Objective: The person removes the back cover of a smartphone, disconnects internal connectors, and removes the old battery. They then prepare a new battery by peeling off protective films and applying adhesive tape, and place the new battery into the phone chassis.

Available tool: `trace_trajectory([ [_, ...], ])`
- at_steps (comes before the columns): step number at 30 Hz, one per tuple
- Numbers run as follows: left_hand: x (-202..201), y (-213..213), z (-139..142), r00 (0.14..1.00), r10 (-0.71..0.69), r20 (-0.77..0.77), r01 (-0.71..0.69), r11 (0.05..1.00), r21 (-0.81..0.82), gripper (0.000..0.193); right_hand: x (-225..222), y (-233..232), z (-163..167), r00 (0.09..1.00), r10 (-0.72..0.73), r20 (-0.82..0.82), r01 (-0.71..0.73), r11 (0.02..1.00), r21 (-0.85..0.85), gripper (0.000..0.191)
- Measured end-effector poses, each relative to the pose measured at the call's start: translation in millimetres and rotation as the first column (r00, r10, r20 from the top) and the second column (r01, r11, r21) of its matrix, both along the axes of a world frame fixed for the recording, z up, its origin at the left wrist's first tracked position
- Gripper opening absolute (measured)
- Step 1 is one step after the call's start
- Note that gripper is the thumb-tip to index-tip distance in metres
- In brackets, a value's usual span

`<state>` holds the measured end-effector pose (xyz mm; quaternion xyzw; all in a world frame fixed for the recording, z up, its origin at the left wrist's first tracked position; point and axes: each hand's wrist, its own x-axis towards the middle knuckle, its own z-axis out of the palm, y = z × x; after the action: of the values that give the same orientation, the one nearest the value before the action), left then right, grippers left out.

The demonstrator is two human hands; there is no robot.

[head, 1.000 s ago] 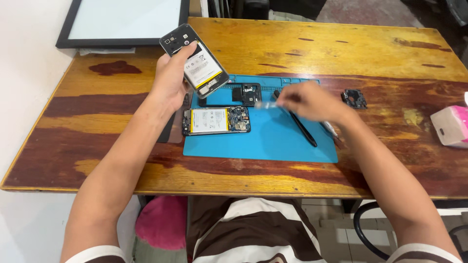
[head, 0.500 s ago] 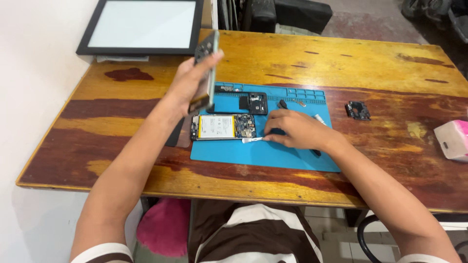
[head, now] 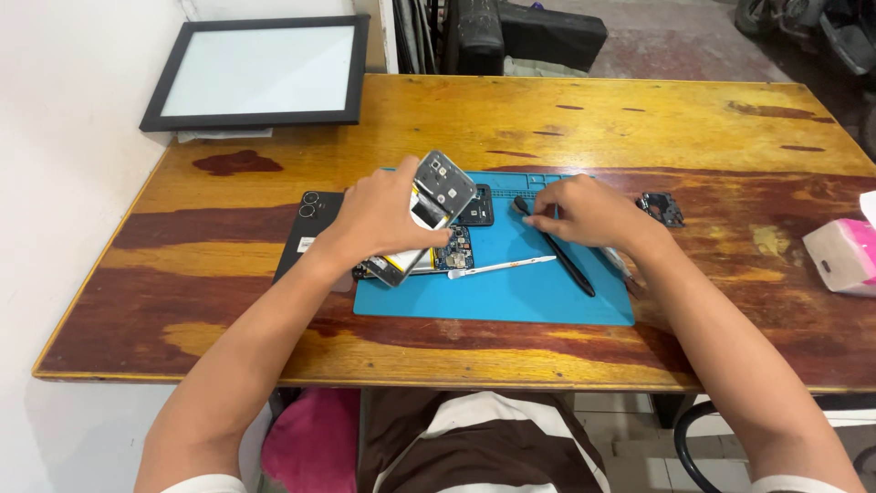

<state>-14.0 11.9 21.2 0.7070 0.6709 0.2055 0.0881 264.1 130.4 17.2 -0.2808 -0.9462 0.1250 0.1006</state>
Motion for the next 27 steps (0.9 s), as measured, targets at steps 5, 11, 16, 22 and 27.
trace_trajectory([
  [5, 2, 0, -3, 0.986, -0.030, 0.166, 0.013, 0.995, 0.102, 0.081, 10, 2, 13, 0.976, -0.167, 0.138, 0.152, 0.982, 0.115, 0.046],
  [11, -6, 4, 0, 0.906, 0.031, 0.422, -0.095, 0.987, 0.131, 0.063, 15, 7, 21, 0.995, -0.052, -0.086, 0.064, 0.988, 0.144, 0.032],
  [16, -1, 11, -9, 0.528, 0.021, 0.849, -0.046, 0.999, 0.004, 0.035, -10, -11, -5, 0.989, 0.088, -0.118, -0.089, 0.996, -0.001, 0.039],
  [22, 29, 9, -40, 0.244, 0.071, 0.967, 0.089, 0.992, -0.095, 0.037, -27, -58, -21, 0.864, 0.091, -0.495, -0.225, 0.949, -0.219, 0.116],
  [27, 50, 0, -47, 0.107, 0.067, 0.992, 0.237, 0.967, -0.091, 0.046, -34, -75, -11, 0.925, 0.075, -0.373, -0.087, 0.996, -0.014, 0.116],
])
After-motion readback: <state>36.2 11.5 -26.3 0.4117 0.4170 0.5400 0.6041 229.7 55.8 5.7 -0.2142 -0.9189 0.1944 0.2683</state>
